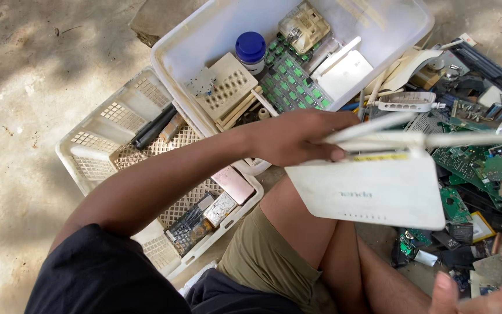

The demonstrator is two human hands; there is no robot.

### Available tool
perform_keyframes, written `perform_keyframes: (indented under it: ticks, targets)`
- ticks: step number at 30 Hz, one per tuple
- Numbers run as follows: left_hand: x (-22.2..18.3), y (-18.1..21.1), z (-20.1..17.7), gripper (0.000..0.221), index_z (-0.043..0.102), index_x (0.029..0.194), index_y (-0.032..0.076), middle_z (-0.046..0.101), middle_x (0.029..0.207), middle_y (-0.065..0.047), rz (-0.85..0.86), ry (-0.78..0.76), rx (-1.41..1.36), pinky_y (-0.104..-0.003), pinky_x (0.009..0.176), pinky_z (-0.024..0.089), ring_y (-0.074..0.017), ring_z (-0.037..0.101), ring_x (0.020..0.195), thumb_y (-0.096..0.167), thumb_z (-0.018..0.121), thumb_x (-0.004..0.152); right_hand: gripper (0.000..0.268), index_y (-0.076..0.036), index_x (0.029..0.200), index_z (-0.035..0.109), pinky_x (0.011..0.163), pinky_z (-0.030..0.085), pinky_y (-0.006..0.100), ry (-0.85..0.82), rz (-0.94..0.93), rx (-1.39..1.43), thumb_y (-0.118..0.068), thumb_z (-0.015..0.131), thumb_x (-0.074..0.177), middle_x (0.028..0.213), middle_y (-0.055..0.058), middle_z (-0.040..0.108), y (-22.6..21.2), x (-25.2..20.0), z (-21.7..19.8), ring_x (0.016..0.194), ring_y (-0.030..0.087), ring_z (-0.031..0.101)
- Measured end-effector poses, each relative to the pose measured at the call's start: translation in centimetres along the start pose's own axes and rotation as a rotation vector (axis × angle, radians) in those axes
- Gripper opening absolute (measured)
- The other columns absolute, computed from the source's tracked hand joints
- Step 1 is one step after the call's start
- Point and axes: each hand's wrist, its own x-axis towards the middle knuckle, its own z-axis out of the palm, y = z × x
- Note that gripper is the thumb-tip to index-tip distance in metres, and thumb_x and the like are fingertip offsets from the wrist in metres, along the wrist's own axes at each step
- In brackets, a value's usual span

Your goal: The person sorts through a pile of electronic components on the floor, picking up individual circuit boards and modules and placing them into separate plastic baskets or containers.

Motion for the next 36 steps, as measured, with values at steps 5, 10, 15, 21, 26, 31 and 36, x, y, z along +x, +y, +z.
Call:
perform_keyframes:
  ticks: [5,10,15,21,26,31,36]
  targets:
    - [-5.8,-3.7,-7.8,0.018,0.058,0.121,0.009,0.061,0.096,-0.002,-0.354,0.363,-0.163,-0.025,0.07,0.057,-0.0124,0.062,0.082,0.019,0.052,0.106,0.06,0.016,0.15,0.041,0.116,0.042,0.064,0.052,0.026,0.597,-0.011,0.066,0.102,0.144,0.038,0.05,2.6,-1.5,7.2,0.131,0.055,0.052]
    - [-10.3,-11.0,-16.9,0.013,0.059,0.105,0.011,0.059,0.095,0.001,-0.713,0.512,-0.09,-0.026,0.079,0.049,-0.0121,0.056,0.081,0.02,0.053,0.112,0.065,0.021,0.149,0.047,0.113,0.048,0.056,0.026,-0.091,0.519,-0.006,0.072,0.096,0.141,0.037,0.052,3.2,0.0,8.5,0.131,0.049,0.053]
    - [-12.3,-20.8,-18.7,0.014,0.066,0.117,0.008,0.07,0.113,-0.008,-1.177,0.53,-0.145,-0.039,0.085,0.055,-0.0232,0.068,0.09,0.013,0.059,0.106,0.066,0.014,0.145,0.054,0.114,0.046,0.052,-0.057,-0.069,0.468,-0.019,0.072,0.091,0.139,0.031,0.059,3.3,-0.2,9.9,0.131,0.046,0.056]
    - [-11.0,-27.6,-16.1,0.019,0.063,0.122,0.009,0.064,0.117,-0.008,-1.098,0.506,-0.483,-0.039,0.09,0.058,-0.0243,0.06,0.097,0.013,0.061,0.103,0.069,0.006,0.147,0.049,0.113,0.044,0.052,-0.264,0.011,0.372,-0.029,0.068,0.09,0.143,0.022,0.058,5.5,-1.1,12.0,0.135,0.038,0.053]
    - [-10.0,-30.4,-10.0,0.007,0.054,0.109,0.007,0.063,0.111,-0.012,-1.168,0.069,-0.64,-0.037,0.092,0.053,-0.024,0.065,0.101,0.008,0.058,0.104,0.071,0.006,0.148,0.049,0.115,0.043,0.051,-0.333,0.042,0.37,-0.029,0.067,0.089,0.144,0.023,0.057,5.3,-0.8,13.0,0.137,0.038,0.052]
    - [-10.4,-32.0,-6.7,0.014,0.057,0.115,0.0,0.067,0.119,-0.02,-1.305,0.013,-0.796,-0.049,0.102,0.058,-0.0331,0.068,0.106,0.001,0.058,0.101,0.073,0.003,0.149,0.047,0.113,0.043,0.052,-0.39,0.053,0.365,-0.032,0.066,0.089,0.143,0.023,0.057,5.4,-0.9,14.2,0.135,0.039,0.053]
    - [-8.6,-29.0,-7.6,0.048,0.055,0.126,0.002,0.063,0.083,-0.011,-1.395,-0.593,0.159,-0.048,0.102,0.05,-0.0291,0.078,0.103,0.046,0.051,0.107,0.073,0.001,0.15,0.047,0.113,0.044,0.05,-0.418,0.038,0.36,-0.034,0.066,0.089,0.144,0.019,0.058,5.6,-1.1,14.4,0.136,0.035,0.053]
